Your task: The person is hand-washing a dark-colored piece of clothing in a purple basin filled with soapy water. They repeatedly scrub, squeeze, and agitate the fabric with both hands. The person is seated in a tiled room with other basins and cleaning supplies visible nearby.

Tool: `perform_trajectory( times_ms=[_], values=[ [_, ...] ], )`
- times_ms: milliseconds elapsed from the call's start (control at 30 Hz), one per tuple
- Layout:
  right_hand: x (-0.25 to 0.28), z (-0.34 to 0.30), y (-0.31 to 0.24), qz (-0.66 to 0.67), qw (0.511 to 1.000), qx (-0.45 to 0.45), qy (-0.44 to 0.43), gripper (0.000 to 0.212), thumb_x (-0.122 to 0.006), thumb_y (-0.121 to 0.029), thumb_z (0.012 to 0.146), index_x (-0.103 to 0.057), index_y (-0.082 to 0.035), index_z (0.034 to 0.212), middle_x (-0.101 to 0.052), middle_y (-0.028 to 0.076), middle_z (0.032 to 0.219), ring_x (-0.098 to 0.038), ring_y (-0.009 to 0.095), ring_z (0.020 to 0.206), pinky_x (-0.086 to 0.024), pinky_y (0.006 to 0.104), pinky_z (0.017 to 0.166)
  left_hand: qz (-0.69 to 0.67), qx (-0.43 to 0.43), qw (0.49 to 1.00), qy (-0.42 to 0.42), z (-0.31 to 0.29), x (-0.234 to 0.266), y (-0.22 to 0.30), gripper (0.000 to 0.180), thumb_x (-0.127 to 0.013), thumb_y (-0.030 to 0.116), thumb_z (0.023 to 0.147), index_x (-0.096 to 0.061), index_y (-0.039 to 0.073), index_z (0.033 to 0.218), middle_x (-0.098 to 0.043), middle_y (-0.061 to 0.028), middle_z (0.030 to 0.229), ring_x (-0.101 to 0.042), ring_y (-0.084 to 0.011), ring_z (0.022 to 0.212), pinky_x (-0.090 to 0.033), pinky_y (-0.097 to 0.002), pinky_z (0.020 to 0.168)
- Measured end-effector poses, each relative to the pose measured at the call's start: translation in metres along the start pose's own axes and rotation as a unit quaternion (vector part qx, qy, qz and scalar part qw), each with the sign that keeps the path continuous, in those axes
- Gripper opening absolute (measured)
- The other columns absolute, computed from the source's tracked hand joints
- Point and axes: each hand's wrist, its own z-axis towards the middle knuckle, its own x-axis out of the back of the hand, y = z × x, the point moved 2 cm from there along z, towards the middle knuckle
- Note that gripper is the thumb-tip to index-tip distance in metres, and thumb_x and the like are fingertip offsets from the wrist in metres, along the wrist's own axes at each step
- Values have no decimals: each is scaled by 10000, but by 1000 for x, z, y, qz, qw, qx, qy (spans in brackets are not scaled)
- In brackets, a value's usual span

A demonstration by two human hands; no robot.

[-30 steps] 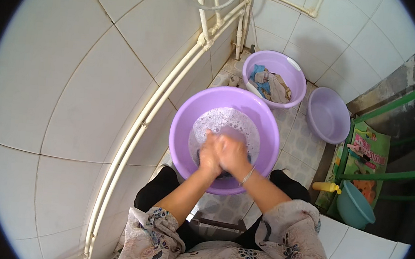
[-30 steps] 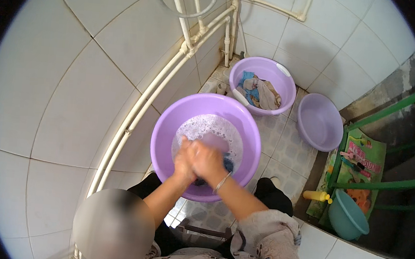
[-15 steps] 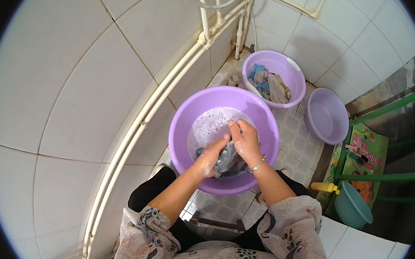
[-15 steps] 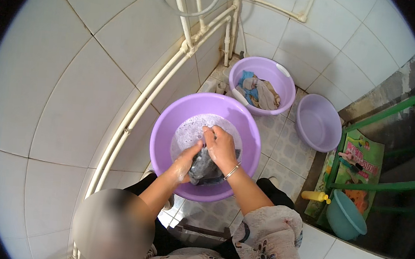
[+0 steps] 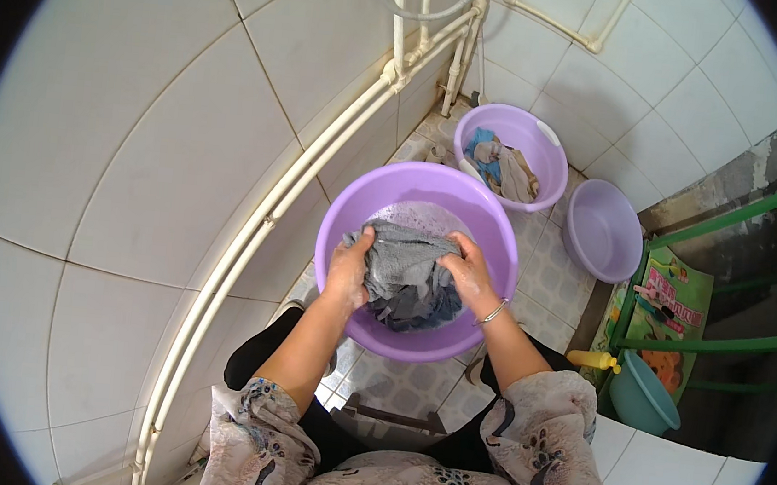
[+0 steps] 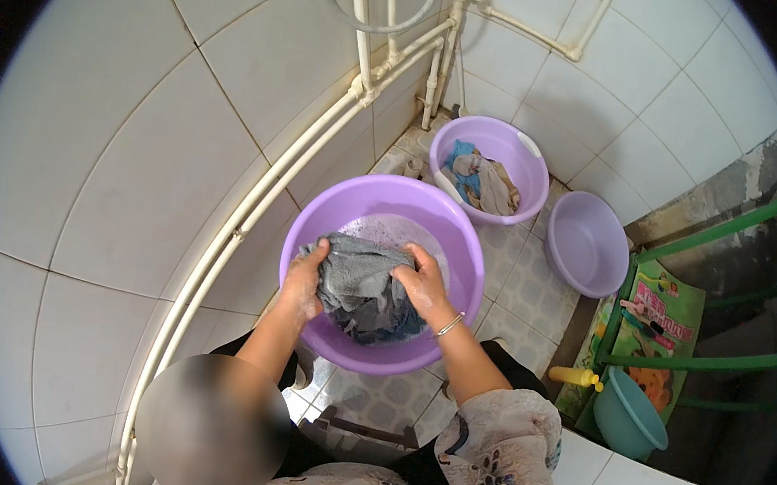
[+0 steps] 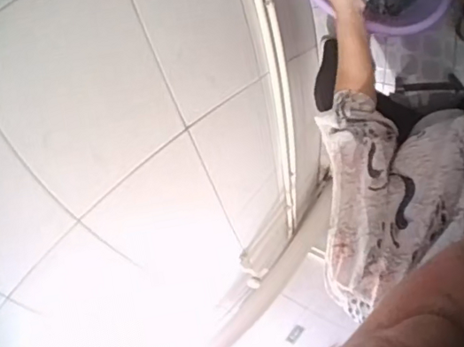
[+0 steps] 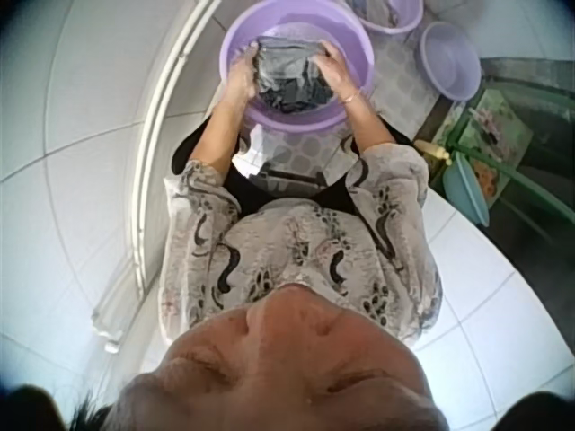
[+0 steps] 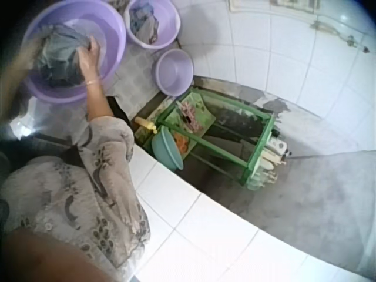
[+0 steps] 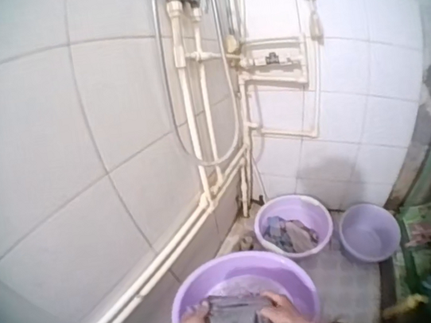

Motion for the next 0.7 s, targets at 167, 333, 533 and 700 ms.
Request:
perform_trajectory(
  times_ms=[167,333,533,700],
  values=[
    [-78,-28,-28,-87,969,219,71,246,-662,-199,791,-531,-21,898,-559,114,720,-576,245,657,-454,337,608,27,-74,995,67,40,16,-40,262,-572,197,911,-519,-11,1061,-611,-110,903,-622,-232,734,-528,-377,621],
    [-32,17,4,-230,951,6,207,371,-560,-355,871,-552,-32,689,-544,219,577,-564,414,595,-453,464,553,114,-99,984,98,26,-17,-77,472,-572,416,895,-551,-48,978,-613,-90,835,-593,-201,685,-494,-322,595],
    [-75,-35,-17,-226,951,192,86,302,-595,-314,837,-514,-46,723,-579,213,669,-585,405,624,-470,472,588,31,30,999,3,47,2,-65,557,-536,543,864,-587,-2,965,-610,-99,876,-593,-193,771,-497,-344,679],
    [-20,6,-9,-323,936,-81,110,316,-522,-292,909,-600,-9,1024,-644,212,886,-625,363,826,-490,434,725,20,180,980,-84,28,-18,-69,650,-592,459,863,-435,-22,1270,-553,-162,1176,-563,-277,1043,-471,-399,886]
  ],
)
